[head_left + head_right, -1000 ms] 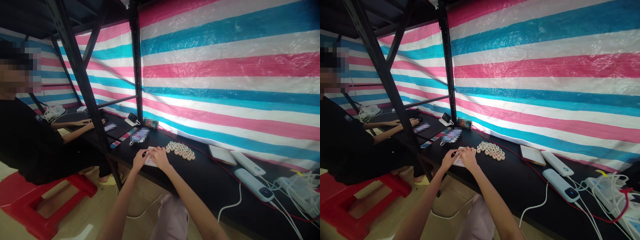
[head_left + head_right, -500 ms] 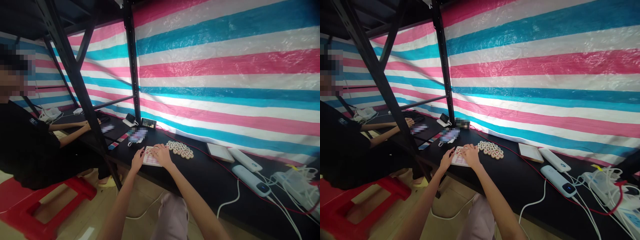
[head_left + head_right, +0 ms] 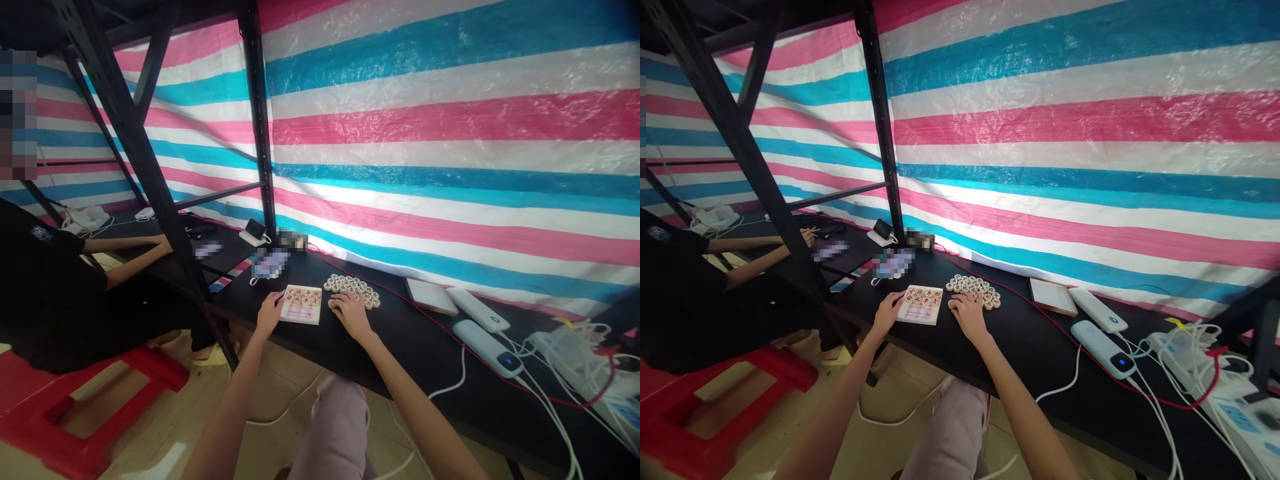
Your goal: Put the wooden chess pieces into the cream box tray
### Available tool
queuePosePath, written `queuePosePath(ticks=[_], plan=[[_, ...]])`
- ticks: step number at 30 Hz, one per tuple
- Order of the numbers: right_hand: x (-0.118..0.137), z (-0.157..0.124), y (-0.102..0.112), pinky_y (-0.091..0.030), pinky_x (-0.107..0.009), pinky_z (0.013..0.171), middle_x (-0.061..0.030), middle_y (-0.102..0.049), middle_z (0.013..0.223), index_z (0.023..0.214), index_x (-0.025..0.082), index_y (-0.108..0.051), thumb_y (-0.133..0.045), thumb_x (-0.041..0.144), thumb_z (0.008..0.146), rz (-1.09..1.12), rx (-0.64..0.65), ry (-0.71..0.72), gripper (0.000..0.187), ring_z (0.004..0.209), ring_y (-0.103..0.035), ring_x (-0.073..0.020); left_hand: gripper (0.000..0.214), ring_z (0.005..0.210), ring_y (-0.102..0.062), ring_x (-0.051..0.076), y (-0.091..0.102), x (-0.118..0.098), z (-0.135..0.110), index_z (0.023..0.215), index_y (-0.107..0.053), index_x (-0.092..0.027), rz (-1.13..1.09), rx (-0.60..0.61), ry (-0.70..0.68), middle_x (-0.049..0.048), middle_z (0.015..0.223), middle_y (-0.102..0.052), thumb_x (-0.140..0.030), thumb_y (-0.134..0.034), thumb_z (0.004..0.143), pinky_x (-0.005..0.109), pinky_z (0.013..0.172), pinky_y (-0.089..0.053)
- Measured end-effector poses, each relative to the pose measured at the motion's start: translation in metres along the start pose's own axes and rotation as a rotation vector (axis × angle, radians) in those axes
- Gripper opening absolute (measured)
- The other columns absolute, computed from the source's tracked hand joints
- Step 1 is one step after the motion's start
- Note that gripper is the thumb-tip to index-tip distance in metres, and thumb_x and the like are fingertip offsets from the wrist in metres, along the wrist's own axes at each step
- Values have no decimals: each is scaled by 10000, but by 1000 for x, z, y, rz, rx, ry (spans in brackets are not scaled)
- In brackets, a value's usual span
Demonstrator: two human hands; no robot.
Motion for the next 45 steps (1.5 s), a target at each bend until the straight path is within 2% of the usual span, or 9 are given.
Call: queuePosePath(ticks=[4, 10, 14, 19, 23, 27, 31, 41, 45], plan=[[2, -7, 6, -214, -354, 854, -33, -658, 990, 909, 227, -621, -488, 207, 862, 57, 41, -23, 142, 970, -500, -183, 349, 1027, -538, 190, 0, 0, 0, 1115, -605, -230, -1, 3, -5, 39, 1147, -580, -321, -402, 846, 292, 864, -422], [12, 3, 11, -216, -307, 760, 2, -679, 916, 856, 261, -658, -500, 347, 864, 184, 24, -154, 180, 925, -515, -174, 371, 1006, -549, 182, 0, 0, 0, 1162, -574, -219, -22, 2, 0, 44, 1162, -574, -306, -417, 838, 292, 873, -421], [45, 26, 9, -231, -307, 761, -3, -679, 936, 897, 269, -663, -501, 397, 856, 224, 34, -119, 211, 882, -528, -167, 367, 1024, -546, 183, 0, 1, 1, 1152, -581, -219, -44, 0, 9, 41, 1171, -574, -333, -416, 845, 296, 892, -415], [89, 51, -6, -259, -317, 784, -27, -677, 918, 888, 239, -658, -569, 384, 810, 170, 96, -22, 187, 887, -543, -181, 372, 1053, -533, 184, -1, 3, 2, 1135, -590, -218, -59, -7, 11, 42, 1155, -586, -359, -382, 861, 305, 917, -399], [105, 58, -15, -278, -338, 798, -66, -671, 906, 862, 206, -671, -562, 339, 811, 86, 135, 10, 179, 867, -552, -193, 370, 1040, -544, 172, -1, 4, 3, 1132, -592, -217, -59, 5, 2, 45, 1141, -592, -349, -371, 866, 291, 912, -406], [105, 57, -15, -280, -348, 822, -56, -672, 928, 799, 232, -698, -532, 318, 830, 115, 142, 84, 190, 929, -518, -205, 362, 1030, -551, 175, 0, 4, 4, 1119, -600, -227, -44, 10, -16, 39, 1134, -597, -361, -392, 855, 292, 902, -414], [100, 55, -14, -284, -355, 815, -28, -651, 1004, 838, 280, -700, -498, 300, 850, 135, 123, 117, 203, 997, -463, -215, 345, 1012, -554, 178, -1, 6, 4, 1096, -614, -230, -34, 13, -22, 36, 1119, -600, -350, -408, 846, 298, 902, -412], [102, 61, -16, -293, -338, 794, -55, -633, 981, 858, 241, -694, -432, 254, 885, 94, 163, 130, 264, 969, -464, -205, 343, 933, -569, 165, -2, 4, 4, 1106, -602, -223, -9, 21, -47, 44, 1092, -594, -337, -448, 822, 292, 862, -433], [81, 58, -11, -289, -342, 790, -39, -614, 1017, 968, 285, -669, -411, 254, 893, 141, 66, 41, 271, 940, -462, -194, 339, 916, -574, 160, -1, 3, 4, 1105, -600, -225, -12, 19, -40, 37, 1090, -595, -320, -475, 805, 279, 842, -439]])
Point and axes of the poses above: each hand's wrist, its own z-axis towards the middle knuckle, its own y-axis out of the back of the hand, x = y × z, the point moved 2 cm from there along z, towards the middle knuckle
